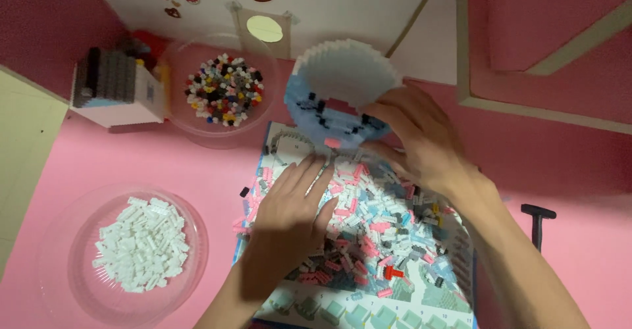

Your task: Assemble a small character model using tiny plastic building blocks on a desk.

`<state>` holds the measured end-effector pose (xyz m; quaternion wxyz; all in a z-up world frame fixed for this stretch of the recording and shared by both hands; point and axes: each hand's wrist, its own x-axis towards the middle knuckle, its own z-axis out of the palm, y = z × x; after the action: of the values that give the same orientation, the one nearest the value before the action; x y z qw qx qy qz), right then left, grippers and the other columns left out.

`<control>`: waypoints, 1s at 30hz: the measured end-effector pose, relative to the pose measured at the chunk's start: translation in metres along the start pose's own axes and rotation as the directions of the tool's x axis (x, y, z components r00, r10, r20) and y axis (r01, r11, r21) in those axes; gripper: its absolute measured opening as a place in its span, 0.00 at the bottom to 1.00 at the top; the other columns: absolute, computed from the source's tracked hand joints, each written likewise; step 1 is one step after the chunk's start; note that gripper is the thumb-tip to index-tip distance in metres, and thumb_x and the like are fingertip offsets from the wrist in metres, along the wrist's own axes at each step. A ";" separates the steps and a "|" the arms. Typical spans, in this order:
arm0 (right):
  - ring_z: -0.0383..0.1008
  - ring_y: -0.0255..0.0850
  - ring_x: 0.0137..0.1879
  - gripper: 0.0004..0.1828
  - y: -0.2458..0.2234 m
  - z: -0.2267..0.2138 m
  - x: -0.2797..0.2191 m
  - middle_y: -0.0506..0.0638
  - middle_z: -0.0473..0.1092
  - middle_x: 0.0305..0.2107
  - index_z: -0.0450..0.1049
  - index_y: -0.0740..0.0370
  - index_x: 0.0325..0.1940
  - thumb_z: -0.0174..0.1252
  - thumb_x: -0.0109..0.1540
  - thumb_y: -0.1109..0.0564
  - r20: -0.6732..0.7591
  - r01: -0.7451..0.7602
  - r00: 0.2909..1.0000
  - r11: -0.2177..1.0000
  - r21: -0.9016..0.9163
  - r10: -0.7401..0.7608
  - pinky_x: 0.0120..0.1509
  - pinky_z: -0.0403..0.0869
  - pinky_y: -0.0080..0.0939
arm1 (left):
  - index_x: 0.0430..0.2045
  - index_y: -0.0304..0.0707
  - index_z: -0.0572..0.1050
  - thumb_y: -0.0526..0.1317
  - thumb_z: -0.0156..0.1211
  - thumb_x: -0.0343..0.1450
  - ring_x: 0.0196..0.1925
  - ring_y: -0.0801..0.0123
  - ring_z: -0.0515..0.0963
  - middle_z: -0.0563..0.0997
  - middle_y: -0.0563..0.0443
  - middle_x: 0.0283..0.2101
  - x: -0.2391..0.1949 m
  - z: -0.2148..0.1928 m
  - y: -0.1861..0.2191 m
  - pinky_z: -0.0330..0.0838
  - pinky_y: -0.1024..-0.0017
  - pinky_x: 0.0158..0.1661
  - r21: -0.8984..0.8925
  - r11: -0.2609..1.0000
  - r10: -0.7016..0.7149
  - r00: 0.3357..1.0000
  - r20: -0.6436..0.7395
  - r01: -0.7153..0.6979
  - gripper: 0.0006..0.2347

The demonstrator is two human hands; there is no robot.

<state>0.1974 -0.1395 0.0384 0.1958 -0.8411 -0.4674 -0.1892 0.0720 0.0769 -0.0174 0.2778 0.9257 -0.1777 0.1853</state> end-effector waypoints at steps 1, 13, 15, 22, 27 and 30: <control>0.74 0.54 0.61 0.29 0.000 0.001 0.005 0.56 0.72 0.52 0.75 0.66 0.59 0.77 0.57 0.58 0.016 0.012 1.000 1.000 0.020 -0.012 0.74 0.72 0.55 | 0.53 0.23 0.78 0.36 0.64 0.70 0.65 0.45 0.78 0.81 0.30 0.59 -0.002 -0.002 0.002 0.70 0.55 0.66 0.006 1.000 -0.015 0.999 -0.031 0.016 0.18; 0.67 0.57 0.74 0.38 0.006 0.003 0.002 0.60 0.71 0.63 0.71 0.69 0.66 0.77 0.59 0.49 -0.020 -0.042 0.999 0.991 -0.126 0.039 0.85 0.59 0.61 | 0.57 0.22 0.74 0.55 0.34 0.81 0.69 0.35 0.74 0.77 0.29 0.64 -0.008 -0.030 0.011 0.54 0.34 0.72 -0.143 0.990 -0.023 0.999 -0.038 0.017 0.29; 0.66 0.61 0.75 0.41 -0.008 -0.009 -0.027 0.66 0.68 0.66 0.70 0.73 0.69 0.75 0.59 0.48 -0.045 -0.206 0.978 0.976 -0.072 0.203 0.82 0.63 0.61 | 0.56 0.20 0.74 0.51 0.39 0.81 0.70 0.33 0.73 0.77 0.26 0.64 -0.012 -0.031 -0.003 0.55 0.34 0.72 -0.132 0.991 -0.020 0.999 -0.049 0.014 0.26; 0.74 0.59 0.60 0.28 -0.057 -0.031 -0.131 0.68 0.73 0.59 0.71 0.77 0.63 0.66 0.63 0.56 -0.132 -0.675 0.736 0.733 -0.081 0.664 0.60 0.73 0.54 | 0.57 0.10 0.69 0.45 0.57 0.75 0.71 0.33 0.73 0.74 0.18 0.64 0.000 -0.033 -0.024 0.65 0.44 0.68 -0.053 0.999 -0.007 0.998 -0.068 0.003 0.26; 0.65 0.59 0.65 0.34 -0.064 -0.015 -0.168 0.67 0.66 0.64 0.63 0.74 0.73 0.48 0.69 0.48 0.016 -0.804 0.595 0.595 0.016 0.803 0.69 0.63 0.55 | 0.61 0.16 0.66 0.56 0.46 0.78 0.71 0.38 0.70 0.71 0.23 0.66 -0.002 -0.001 -0.043 0.58 0.47 0.71 0.099 0.991 -0.104 0.989 0.109 0.093 0.31; 0.58 0.64 0.79 0.35 -0.054 -0.010 -0.176 0.69 0.61 0.72 0.60 0.72 0.75 0.46 0.69 0.46 0.062 -0.795 0.601 0.604 -0.051 0.797 0.79 0.58 0.59 | 0.69 0.21 0.61 0.65 0.30 0.79 0.77 0.42 0.62 0.64 0.26 0.73 -0.015 0.030 -0.070 0.49 0.46 0.74 0.202 0.965 -0.225 0.922 0.314 0.167 0.39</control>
<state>0.0632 -0.2431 -0.0330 0.2334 -0.9696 -0.0499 -0.0533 0.0965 0.1181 -0.0786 0.1801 0.9772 -0.1120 0.0112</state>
